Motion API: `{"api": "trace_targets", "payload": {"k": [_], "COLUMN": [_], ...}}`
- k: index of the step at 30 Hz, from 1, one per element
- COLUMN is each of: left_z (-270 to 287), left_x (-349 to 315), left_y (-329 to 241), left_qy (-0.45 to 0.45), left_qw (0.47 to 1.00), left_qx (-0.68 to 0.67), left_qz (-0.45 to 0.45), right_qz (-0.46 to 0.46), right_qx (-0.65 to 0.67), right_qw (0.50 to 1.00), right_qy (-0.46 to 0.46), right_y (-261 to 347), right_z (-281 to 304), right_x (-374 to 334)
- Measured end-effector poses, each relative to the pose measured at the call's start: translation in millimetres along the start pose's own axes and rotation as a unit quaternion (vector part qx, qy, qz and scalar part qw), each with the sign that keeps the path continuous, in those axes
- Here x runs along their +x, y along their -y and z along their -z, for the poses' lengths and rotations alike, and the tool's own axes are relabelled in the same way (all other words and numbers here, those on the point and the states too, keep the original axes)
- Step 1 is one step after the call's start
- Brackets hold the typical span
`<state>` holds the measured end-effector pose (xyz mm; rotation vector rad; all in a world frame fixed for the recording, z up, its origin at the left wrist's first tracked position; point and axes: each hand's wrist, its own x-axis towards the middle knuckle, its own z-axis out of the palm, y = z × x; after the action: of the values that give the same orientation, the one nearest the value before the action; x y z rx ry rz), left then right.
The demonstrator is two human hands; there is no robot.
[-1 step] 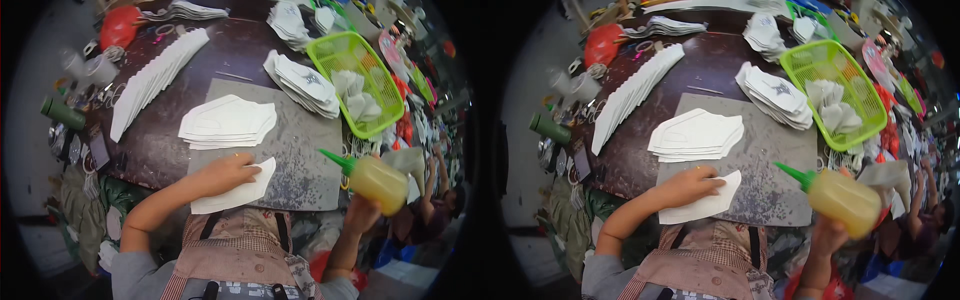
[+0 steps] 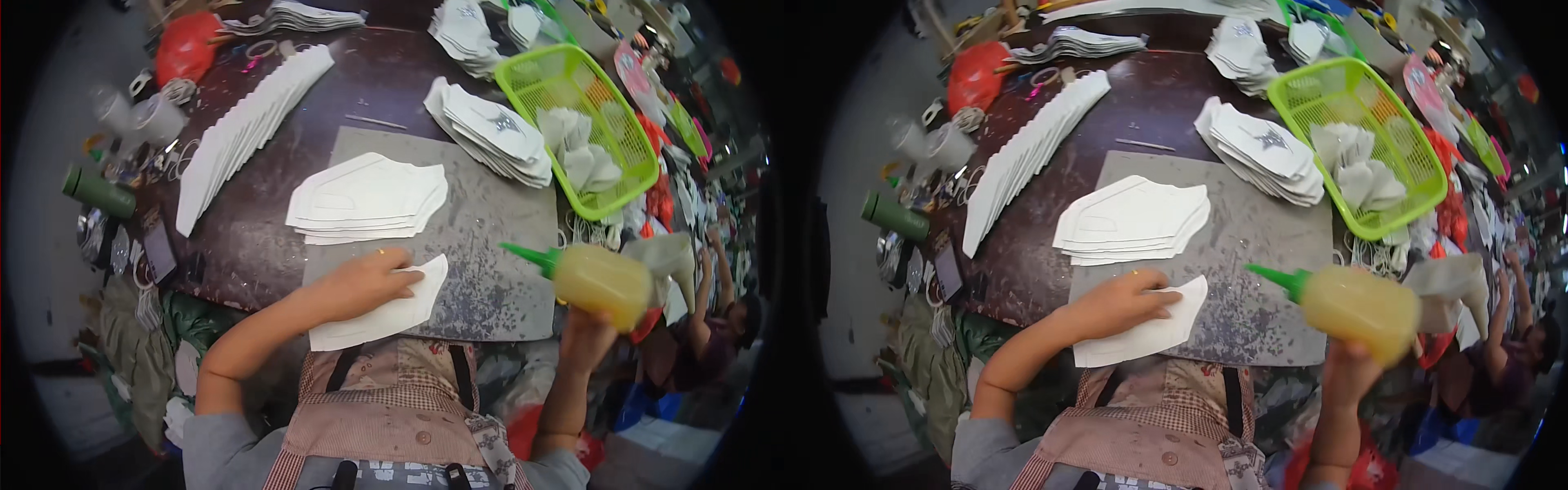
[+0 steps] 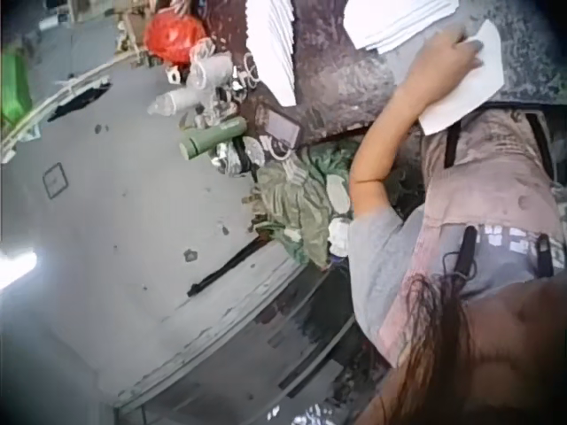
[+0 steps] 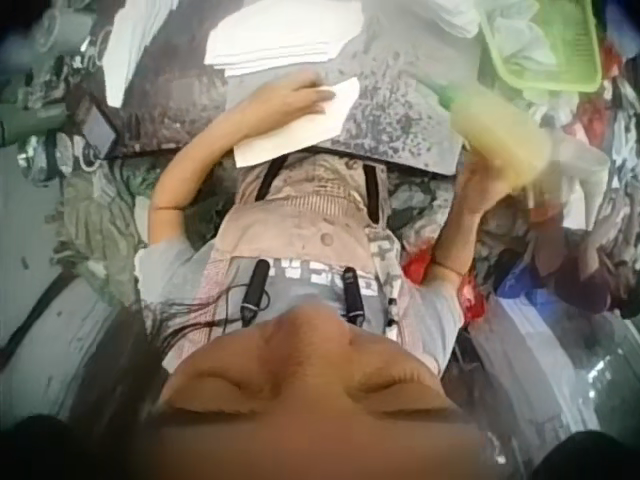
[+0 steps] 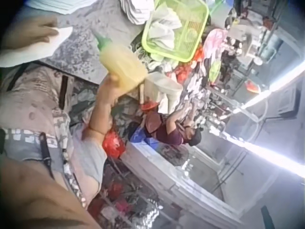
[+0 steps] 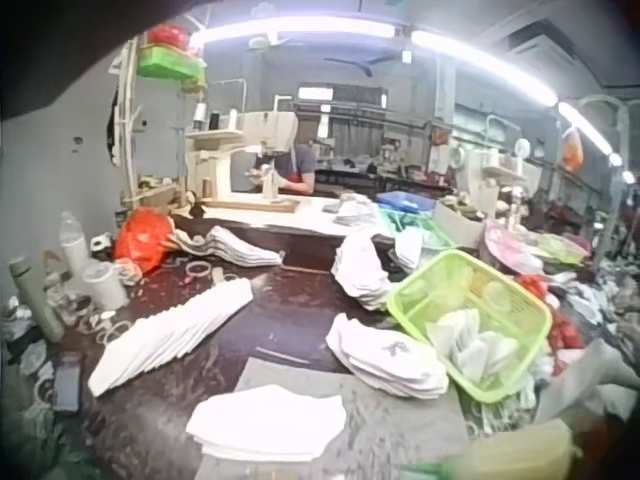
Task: The person applies glue from a squeeze bottle along the edges of white fabric pieces on a work table. They repeatedly pick up a piece, apply glue, and place it back on the table. The workspace contains stacks of fabric pieces, a green basket, and other sewing supplies.
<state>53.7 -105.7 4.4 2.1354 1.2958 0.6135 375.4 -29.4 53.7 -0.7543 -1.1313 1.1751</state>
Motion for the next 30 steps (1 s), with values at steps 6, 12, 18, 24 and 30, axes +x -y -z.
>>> {"api": "trace_targets", "payload": {"k": [6, 12, 18, 24, 30], "left_z": [5.4, 11.9, 8.0, 13.1, 8.6], "left_x": [0.6, 6.2, 8.2, 9.9, 7.8], "left_y": [9.3, 6.2, 5.0, 8.4, 8.2], "left_qy": [0.008, 0.013, -0.002, 0.024, -0.006], "left_qw": [0.999, 0.999, 0.999, 0.999, 0.999], "left_qx": [0.015, 0.031, 0.038, 0.035, 0.028], "left_qz": [-0.039, -0.026, -0.025, -0.02, -0.024], "right_qz": [-0.141, -0.2, -0.208, -0.223, -0.227], "right_qx": [-0.017, -0.013, 0.002, 0.003, -0.013], "right_qw": [0.988, 0.976, 0.976, 0.973, 0.972], "right_qy": [0.055, 0.083, 0.056, 0.054, 0.056], "right_y": [-53.1, -63.5, -70.2, -71.9, -76.0], "right_z": [-1.0, -18.8, -23.3, -27.1, -22.0], "right_x": [12.2, 25.3, 29.8, 27.7, 27.7]}}
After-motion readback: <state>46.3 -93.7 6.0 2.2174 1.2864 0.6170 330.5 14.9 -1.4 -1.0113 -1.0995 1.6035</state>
